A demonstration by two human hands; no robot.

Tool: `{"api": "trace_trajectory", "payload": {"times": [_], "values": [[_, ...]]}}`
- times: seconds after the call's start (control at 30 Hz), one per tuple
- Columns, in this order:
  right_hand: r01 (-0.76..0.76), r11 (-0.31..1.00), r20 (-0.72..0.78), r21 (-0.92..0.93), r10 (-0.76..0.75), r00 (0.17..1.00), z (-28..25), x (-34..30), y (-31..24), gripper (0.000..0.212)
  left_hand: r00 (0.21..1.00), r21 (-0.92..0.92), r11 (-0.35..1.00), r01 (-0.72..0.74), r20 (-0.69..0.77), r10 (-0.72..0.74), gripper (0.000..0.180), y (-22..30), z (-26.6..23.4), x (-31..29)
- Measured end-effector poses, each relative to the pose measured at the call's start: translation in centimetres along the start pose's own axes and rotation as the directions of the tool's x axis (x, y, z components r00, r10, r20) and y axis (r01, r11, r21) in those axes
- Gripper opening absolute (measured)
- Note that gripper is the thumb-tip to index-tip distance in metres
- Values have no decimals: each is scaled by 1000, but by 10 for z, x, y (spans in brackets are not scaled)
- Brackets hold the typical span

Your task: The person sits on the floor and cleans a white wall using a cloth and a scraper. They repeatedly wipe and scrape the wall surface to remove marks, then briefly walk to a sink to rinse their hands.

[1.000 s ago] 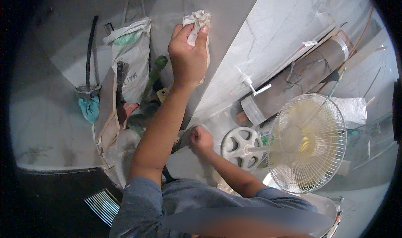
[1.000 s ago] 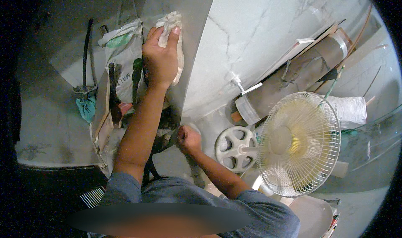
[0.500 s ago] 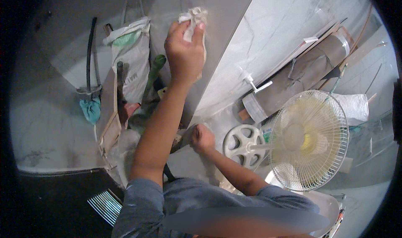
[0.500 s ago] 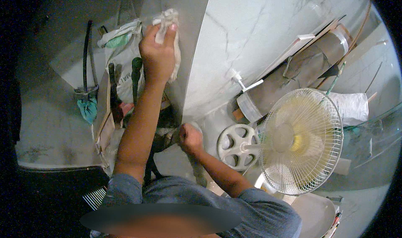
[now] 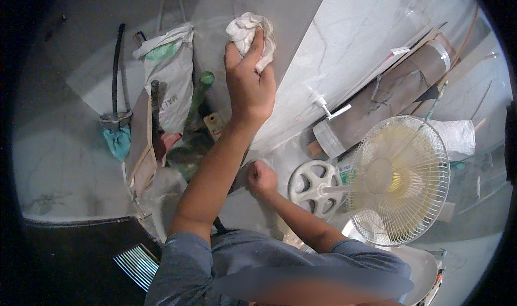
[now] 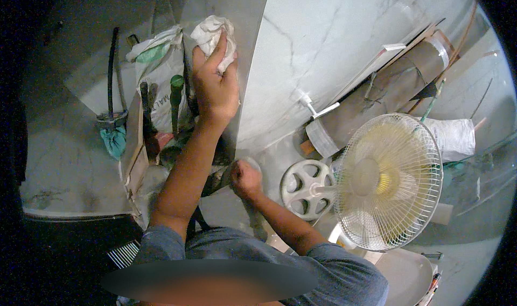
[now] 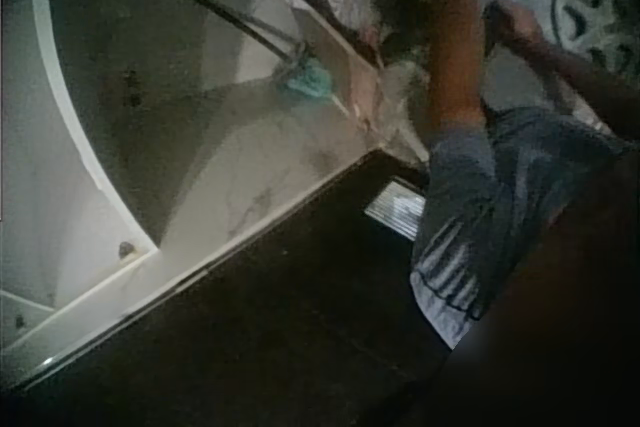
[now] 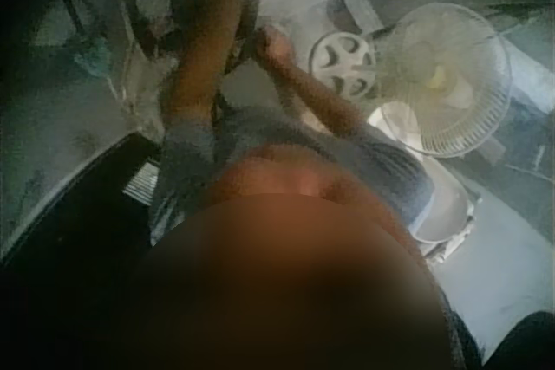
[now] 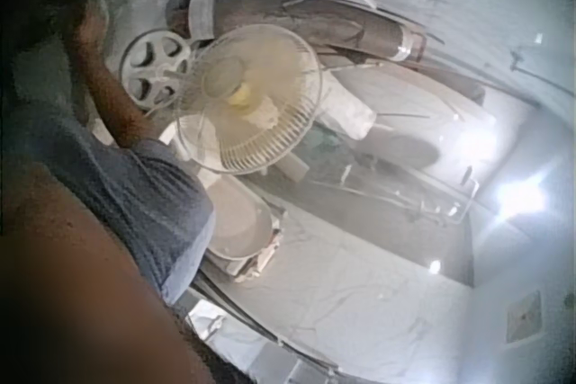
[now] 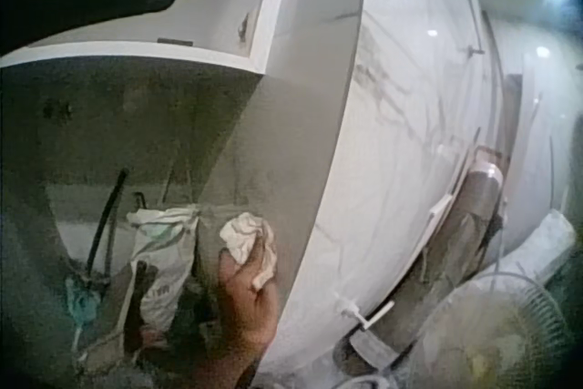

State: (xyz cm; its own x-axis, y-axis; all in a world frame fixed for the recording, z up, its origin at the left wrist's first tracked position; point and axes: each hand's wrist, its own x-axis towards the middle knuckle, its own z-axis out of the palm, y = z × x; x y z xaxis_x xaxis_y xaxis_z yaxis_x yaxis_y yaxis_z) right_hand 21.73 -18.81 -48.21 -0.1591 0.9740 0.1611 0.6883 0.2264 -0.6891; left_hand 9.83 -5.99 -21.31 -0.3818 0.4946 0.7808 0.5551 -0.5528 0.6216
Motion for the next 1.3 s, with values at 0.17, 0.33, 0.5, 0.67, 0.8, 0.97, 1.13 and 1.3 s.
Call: {"api": "trace_trajectory", "payload": {"times": [0.17,0.33,0.5,0.67,0.8,0.97,1.13,1.3], "values": [[-9,999,83,-43,12,997,1,-1,5,15,996,137,991,-4,88,-8,53,-3,-12,17],[62,996,33,-67,-60,998,4,-2,5,14,985,151,988,-29,172,3,56,17,-26,11],[100,994,24,-34,-99,995,7,-1,6,17,978,153,984,-93,199,61,57,10,-30,11],[46,996,99,-72,-39,994,5,-1,9,18,981,103,989,-108,174,89,61,-11,-28,23],[34,999,74,-40,-31,997,8,1,7,16,960,92,991,-92,272,64,65,16,-39,-17],[17,997,66,-73,-12,998,2,4,1,14,971,108,991,-83,233,56,65,-2,-26,-16],[57,998,22,-41,-56,998,-4,3,-6,10,972,218,975,-49,234,-3,70,1,-27,21],[58,996,17,-67,-57,998,9,1,6,9,938,276,960,55,316,-144,56,11,-31,9]]}}
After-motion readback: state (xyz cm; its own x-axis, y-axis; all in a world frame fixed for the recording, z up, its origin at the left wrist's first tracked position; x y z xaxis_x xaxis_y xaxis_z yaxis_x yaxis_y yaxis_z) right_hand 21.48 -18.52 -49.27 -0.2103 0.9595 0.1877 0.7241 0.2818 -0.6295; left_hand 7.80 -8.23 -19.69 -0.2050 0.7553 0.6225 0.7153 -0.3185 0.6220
